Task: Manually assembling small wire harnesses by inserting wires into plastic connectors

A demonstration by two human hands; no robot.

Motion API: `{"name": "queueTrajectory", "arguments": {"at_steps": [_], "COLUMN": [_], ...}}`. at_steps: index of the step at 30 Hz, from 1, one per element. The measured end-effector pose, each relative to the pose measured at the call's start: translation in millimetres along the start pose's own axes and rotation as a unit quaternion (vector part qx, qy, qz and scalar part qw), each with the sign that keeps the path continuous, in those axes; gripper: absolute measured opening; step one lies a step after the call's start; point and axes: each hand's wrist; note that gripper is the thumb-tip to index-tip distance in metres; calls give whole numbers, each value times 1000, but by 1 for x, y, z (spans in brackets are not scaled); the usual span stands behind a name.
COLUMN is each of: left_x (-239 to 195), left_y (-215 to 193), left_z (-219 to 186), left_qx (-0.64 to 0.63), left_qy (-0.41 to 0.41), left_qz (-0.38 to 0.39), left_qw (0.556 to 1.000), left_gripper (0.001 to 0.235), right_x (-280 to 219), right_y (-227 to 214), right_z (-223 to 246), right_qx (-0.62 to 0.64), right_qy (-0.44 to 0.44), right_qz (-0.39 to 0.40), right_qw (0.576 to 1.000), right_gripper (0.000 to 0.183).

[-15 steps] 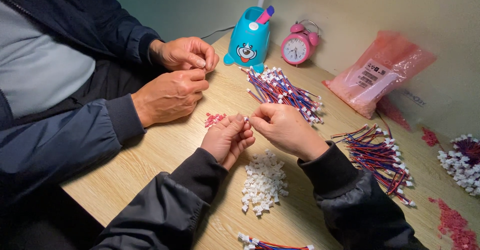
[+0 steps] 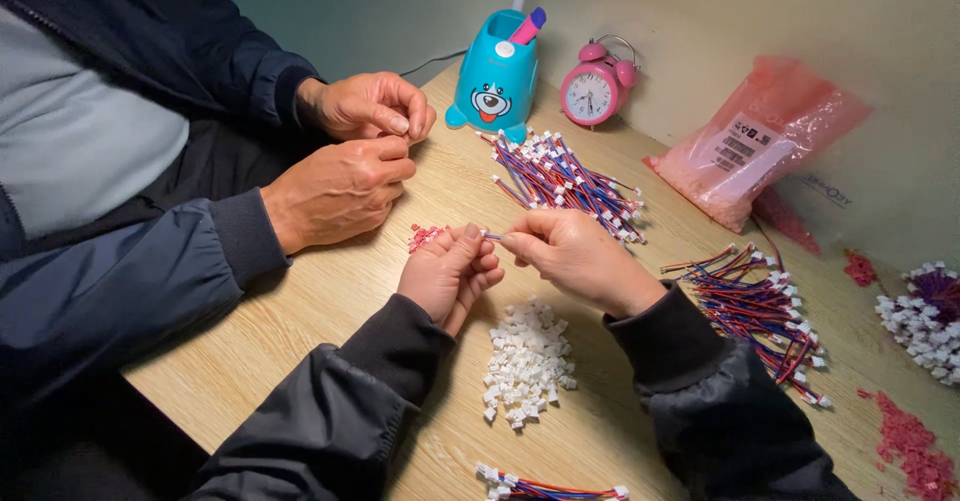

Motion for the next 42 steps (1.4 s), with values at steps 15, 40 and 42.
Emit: {"name": "queueTrajectory", "arguments": {"at_steps": [15, 40, 42], "left_x": [2, 7, 7], "left_y": [1, -6, -6], "left_z": [-17, -16, -19], "left_qx": [-22, -45, -50], "left_qy": [11, 12, 8], "left_qz": [-19, -18, -19], "left_qw": [1000, 999, 999], "left_gripper": [15, 15, 16], "right_x": [-15, -13, -18], "right_y": [-24, -7, -5], "right_z": [-60, -79, -75], "right_qx": [383, 368, 368], "right_qy": [31, -12, -22], "right_qz": [83, 41, 41], "right_qw": [920, 929, 928], "right_gripper": [32, 25, 24]}}
Point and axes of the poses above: each hand's wrist, its own x-axis towards the middle knuckle, its own y-axis out of the palm, z = x × y, and after that the axes turned 11 degrees about y, right-handed
